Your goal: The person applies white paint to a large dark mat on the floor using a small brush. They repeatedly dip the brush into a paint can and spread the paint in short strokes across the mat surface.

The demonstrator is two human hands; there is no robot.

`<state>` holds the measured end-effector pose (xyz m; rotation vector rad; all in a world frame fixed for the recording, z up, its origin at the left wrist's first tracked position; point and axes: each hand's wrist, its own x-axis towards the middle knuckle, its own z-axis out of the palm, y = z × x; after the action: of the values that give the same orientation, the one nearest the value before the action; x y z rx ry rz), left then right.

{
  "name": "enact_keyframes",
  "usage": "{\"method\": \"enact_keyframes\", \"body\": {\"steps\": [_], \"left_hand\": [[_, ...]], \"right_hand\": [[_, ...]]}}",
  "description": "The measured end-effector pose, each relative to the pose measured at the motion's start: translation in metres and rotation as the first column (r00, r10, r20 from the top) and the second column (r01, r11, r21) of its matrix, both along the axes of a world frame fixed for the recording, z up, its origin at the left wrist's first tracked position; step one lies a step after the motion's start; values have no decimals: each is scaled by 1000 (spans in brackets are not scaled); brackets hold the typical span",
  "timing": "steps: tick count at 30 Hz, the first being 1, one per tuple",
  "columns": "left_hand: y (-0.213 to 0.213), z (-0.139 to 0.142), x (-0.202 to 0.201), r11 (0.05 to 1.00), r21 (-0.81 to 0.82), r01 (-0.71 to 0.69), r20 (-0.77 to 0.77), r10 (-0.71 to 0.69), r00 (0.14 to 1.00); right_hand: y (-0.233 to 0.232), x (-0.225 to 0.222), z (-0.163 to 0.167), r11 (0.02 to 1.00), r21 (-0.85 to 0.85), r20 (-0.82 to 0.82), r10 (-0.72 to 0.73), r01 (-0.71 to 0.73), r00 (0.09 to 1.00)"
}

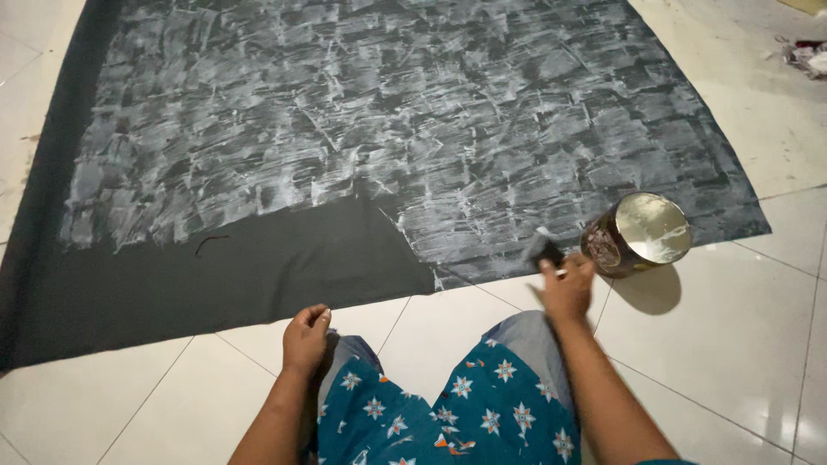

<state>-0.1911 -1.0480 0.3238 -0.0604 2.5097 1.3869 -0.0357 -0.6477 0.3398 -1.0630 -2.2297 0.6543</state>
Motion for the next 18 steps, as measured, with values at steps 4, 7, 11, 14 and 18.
{"method": "enact_keyframes", "body": {"steps": [4,7,11,14,18], "left_hand": [[-1,-6,-4,1000,-1,12,10,-12,1000],[-4,-9,-6,999,35,4,-16,-3,1000],[-8,-8,-7,1000,22,4,-80,-2,997],[-9,-4,-8,995,95,-43,-35,47,998],[-11,0,-17,971,170,-169,98,154,983]], "right_hand": [[62,24,8,981,189,135,-67,41,989],[97,35,10,991,83,334,-126,104,934],[115,37,2,993,111,431,-76,31,899],[110,34,-5,990,138,468,-67,2,881],[91,23,-12,967,239,402,-18,-86,916]]}}
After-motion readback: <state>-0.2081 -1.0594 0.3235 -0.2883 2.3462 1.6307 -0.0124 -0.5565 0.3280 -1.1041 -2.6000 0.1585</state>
